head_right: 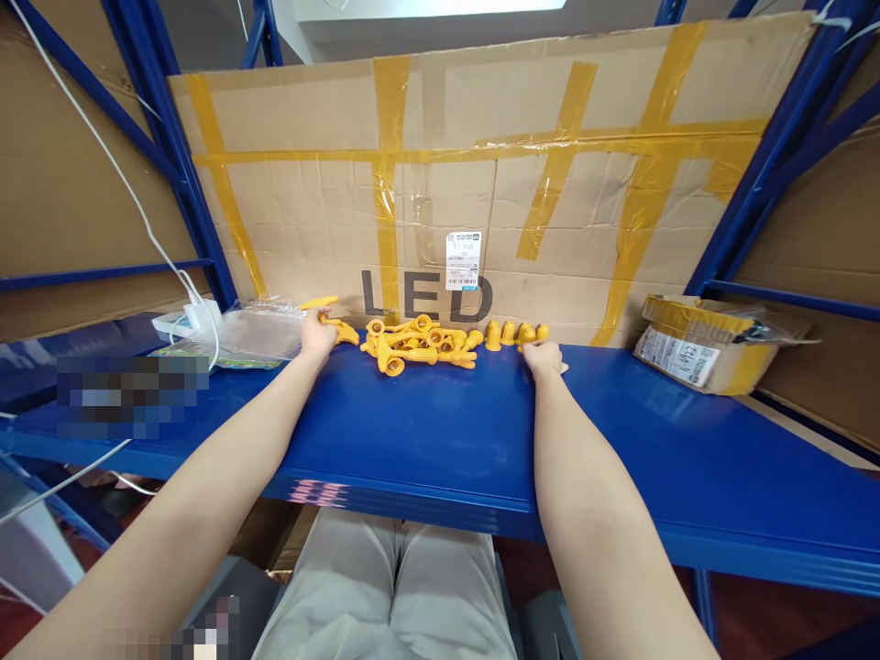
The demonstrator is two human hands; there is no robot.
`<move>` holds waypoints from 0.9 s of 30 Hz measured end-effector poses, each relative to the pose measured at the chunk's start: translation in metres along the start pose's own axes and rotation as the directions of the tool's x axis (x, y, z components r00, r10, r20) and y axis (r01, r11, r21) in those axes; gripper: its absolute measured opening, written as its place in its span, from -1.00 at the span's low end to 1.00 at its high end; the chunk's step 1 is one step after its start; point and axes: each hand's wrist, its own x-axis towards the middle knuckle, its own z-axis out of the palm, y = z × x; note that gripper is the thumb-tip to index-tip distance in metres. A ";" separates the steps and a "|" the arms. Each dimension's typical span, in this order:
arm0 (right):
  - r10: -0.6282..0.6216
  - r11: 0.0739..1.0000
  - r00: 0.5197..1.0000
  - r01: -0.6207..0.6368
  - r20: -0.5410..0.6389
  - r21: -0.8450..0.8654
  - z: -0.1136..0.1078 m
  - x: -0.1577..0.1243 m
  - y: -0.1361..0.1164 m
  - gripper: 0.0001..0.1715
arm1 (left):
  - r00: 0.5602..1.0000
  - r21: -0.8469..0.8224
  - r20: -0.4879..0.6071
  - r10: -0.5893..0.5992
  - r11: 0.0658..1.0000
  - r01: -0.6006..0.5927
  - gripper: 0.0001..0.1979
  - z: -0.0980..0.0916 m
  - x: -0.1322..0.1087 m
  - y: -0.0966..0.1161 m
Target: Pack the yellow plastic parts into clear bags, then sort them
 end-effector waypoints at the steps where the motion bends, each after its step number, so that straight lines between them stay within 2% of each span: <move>1: -0.010 1.000 1.000 0.010 0.014 -0.002 0.000 -0.001 -0.001 -0.91 | 0.999 -0.018 -0.023 -0.029 0.999 0.028 -0.41 -0.002 -0.002 0.000; 3: -0.031 1.000 0.999 0.031 0.042 -0.004 -0.001 -0.004 -0.003 -0.91 | 0.997 -0.037 -0.046 -0.056 0.998 0.054 -0.47 -0.005 -0.006 0.001; 8: -0.095 0.995 0.991 0.098 0.099 -0.027 -0.001 -0.011 -0.008 -0.92 | 0.999 0.070 0.016 -0.044 0.997 0.043 -0.51 -0.006 -0.011 0.000; 15: -0.206 0.977 0.967 0.213 0.147 -0.031 -0.001 -0.016 -0.010 -0.88 | 0.997 0.128 0.072 0.027 0.991 -0.036 -0.43 0.004 -0.007 -0.015; 19: -0.267 0.962 0.950 0.273 0.160 -0.019 0.000 -0.015 -0.007 -0.87 | 0.993 0.142 0.120 0.018 0.989 -0.035 -0.35 0.005 -0.007 -0.018; 22: -0.263 0.962 0.951 0.272 0.163 -0.033 0.000 -0.015 -0.007 -0.85 | 0.988 0.155 0.152 0.028 0.987 -0.052 -0.31 0.005 -0.008 -0.019; 27: -0.277 0.958 0.947 0.285 0.162 -0.029 0.001 -0.016 -0.008 -0.86 | 0.971 0.210 0.232 0.058 0.972 -0.108 -0.38 0.008 -0.006 -0.021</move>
